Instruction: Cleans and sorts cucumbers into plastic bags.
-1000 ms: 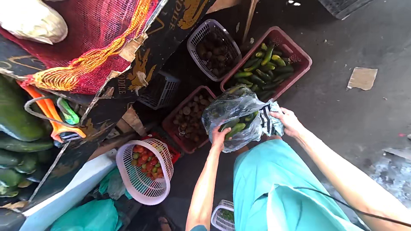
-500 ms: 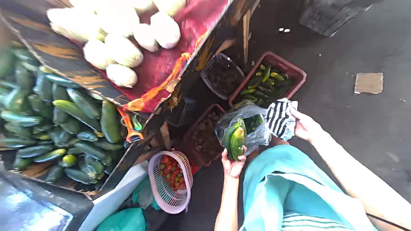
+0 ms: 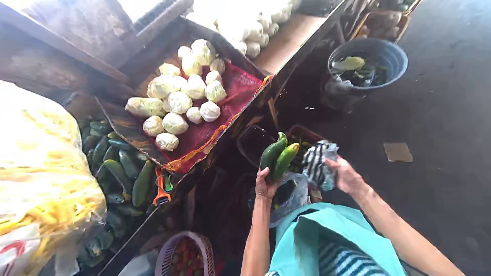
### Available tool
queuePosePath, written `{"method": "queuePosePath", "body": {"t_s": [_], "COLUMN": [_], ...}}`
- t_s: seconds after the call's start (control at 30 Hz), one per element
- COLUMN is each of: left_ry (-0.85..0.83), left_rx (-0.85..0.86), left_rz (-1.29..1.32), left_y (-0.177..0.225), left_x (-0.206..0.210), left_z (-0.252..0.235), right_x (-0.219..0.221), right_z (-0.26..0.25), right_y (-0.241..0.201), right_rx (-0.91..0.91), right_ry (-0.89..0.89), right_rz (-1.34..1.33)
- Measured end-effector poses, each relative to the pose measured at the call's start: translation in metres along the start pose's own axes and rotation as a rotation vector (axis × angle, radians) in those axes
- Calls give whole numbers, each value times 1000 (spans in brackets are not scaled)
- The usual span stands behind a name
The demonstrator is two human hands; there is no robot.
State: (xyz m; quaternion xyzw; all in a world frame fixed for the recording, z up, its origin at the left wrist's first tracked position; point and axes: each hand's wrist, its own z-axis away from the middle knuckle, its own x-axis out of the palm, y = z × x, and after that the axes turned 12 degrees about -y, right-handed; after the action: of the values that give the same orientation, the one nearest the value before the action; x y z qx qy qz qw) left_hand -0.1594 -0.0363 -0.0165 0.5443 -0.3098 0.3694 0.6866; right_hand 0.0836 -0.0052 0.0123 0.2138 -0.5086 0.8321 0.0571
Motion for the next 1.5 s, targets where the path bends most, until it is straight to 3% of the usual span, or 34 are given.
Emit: {"method": "queuePosePath", "body": {"t_s": [0.1, 0.2, 0.3, 0.4, 0.57, 0.67, 0.77, 0.83, 0.93, 1.03, 1.13, 1.2, 1.27, 1.33, 1.5], "left_ry": [-84, -154, -197, -186, -79, -114, -151, -165, -223, -238, -178, -155, -141, -100, 115], "left_rx": [-13, -8, 28, 34, 90, 119, 124, 85, -58, -119, -147, -160, -143, -118, -5], "left_rz": [-107, -6, 225, 292, 384, 389, 343, 223, -13, -238, -378, -337, -216, -117, -212], "left_y": [-9, -22, -21, -10, 6, 13, 17, 15, 7, 9, 15, 14, 7, -1, -14], "left_x": [26, 42, 47, 49, 47, 51, 64, 78, 105, 121, 120, 116, 110, 110, 117], "left_z": [-14, -18, -24, -22, -9, -3, 2, 5, 13, 19, 20, 21, 23, 25, 29], "right_x": [52, 69, 61, 47, 14, 10, 25, 47, 66, 76, 77, 80, 79, 69, 60], "right_z": [-8, -25, -24, -14, -37, -50, -40, -31, -47, -59, -53, -48, -43, -42, -33], "right_y": [-14, -29, -41, -51, -63, -76, -92, -93, -78, -73, -66, -65, -68, -71, -67], "right_rx": [-194, -380, -407, -469, -297, -198, -217, -325, -721, -927, -918, -837, -617, -396, -274], "right_ry": [-48, 32, -17, -35, 69, 145, -50, -231, -407, -237, -102, 1, -64, -249, -312], "right_rz": [140, 88, 13, 113, 450, 85, -290, -223, 164, 388, 367, 247, -39, -361, -566]}}
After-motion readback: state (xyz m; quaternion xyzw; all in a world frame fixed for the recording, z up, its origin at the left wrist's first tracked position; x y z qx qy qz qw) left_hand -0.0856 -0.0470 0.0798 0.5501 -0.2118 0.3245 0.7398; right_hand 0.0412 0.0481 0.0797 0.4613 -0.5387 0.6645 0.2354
